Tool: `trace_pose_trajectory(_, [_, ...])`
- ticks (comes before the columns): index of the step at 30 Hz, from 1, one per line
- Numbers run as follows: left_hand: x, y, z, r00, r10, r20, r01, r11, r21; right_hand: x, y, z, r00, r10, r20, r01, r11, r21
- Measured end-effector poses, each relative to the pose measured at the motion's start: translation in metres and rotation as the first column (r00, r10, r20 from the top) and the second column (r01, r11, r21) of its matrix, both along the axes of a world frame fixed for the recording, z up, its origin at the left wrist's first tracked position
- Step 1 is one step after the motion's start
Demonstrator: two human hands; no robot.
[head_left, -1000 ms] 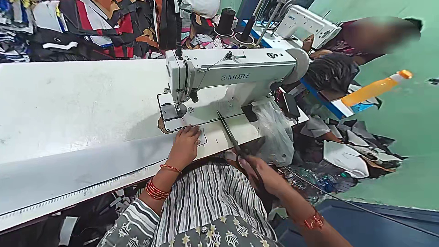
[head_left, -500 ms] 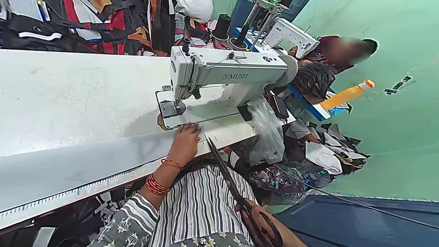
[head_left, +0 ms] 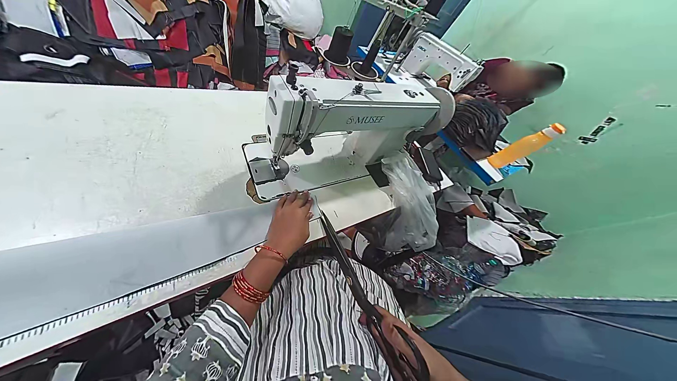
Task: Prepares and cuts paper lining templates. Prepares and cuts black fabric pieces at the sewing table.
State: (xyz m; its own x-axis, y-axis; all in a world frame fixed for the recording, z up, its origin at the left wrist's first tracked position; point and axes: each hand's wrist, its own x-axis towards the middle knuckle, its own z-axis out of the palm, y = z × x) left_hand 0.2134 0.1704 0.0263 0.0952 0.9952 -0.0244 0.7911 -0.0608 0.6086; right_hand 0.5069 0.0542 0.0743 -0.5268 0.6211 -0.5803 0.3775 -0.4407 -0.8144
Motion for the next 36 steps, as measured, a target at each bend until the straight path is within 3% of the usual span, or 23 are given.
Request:
trace_pose_trajectory(12, [-0.001,0.0,-0.001,1.0,-0.008,0.014,0.008,1.0,0.006,-0.016,0.003,-0.01,0.999,-0.048,0.013,0.046,0.993,0.113])
trace_pose_trajectory(36, [-0.001,-0.001,0.0,1.0,-0.002,0.019,0.002,1.0,0.013,-0.035,0.013,-0.009,0.995,-0.09,0.042,0.087,0.993,0.082])
